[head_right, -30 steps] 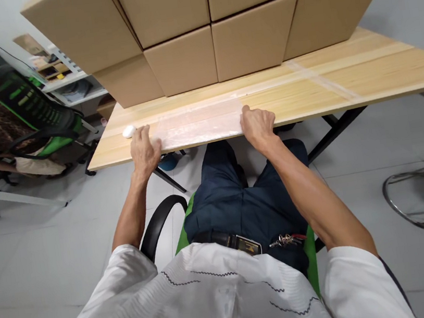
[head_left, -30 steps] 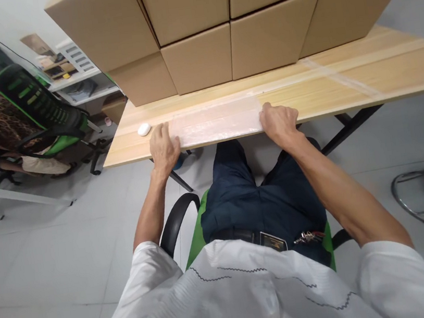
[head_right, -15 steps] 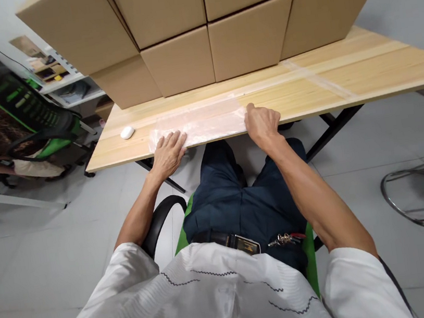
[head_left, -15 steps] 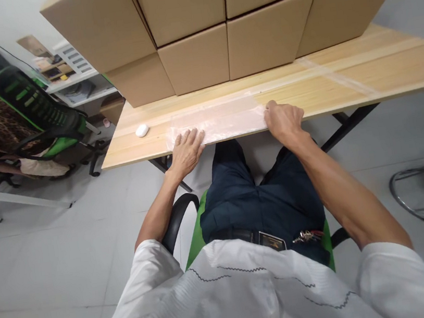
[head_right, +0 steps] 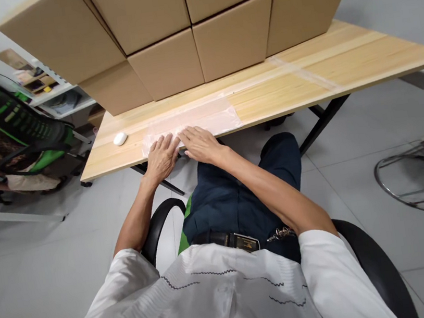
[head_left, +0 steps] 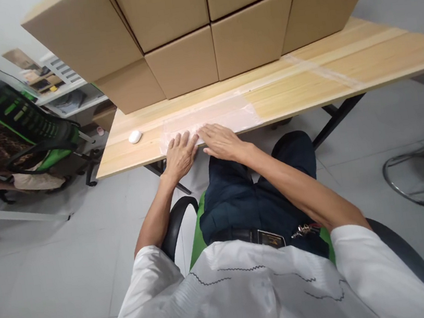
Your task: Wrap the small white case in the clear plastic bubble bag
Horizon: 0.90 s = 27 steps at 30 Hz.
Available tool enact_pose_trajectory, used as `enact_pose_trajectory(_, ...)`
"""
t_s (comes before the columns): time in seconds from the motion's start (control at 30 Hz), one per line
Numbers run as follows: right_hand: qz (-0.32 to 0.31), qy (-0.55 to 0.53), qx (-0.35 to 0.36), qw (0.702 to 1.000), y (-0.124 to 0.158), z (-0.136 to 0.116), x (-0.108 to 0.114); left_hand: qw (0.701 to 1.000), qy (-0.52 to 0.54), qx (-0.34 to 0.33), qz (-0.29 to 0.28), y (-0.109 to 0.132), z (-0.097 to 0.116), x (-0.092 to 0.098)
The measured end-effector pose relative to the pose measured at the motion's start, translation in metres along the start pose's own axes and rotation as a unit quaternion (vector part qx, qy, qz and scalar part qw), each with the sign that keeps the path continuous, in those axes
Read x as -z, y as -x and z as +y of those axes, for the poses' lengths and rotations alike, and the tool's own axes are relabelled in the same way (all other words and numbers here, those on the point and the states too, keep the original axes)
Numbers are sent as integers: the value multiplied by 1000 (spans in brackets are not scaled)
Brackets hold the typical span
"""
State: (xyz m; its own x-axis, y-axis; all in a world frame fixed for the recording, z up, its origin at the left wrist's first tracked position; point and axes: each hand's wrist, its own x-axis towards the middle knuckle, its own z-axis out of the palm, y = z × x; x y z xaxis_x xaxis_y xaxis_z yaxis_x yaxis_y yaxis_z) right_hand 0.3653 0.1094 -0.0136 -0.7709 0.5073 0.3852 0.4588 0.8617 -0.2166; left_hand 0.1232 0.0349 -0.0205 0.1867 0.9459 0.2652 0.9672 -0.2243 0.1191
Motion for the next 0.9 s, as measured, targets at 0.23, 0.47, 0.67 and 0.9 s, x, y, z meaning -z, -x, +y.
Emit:
enact_pose_trajectory(0.23, -42, 31, -51, 997, -6, -2, 8, 1000, 13, 4, 8, -5, -5, 3)
enact_pose_trajectory(0.47, -64, 77, -92, 991, -15, -18, 21, 998, -60, 4, -16, -11, 3, 16)
enact_pose_trajectory(0.67, -82, 76, -112, 987, -17, -26, 35, 996, -89, 3, -24, -18, 8, 24)
enact_pose_trajectory(0.9, -95, 55, -146, 983, 0, -4, 42, 995, -93, 4, -30, -18, -2, 25)
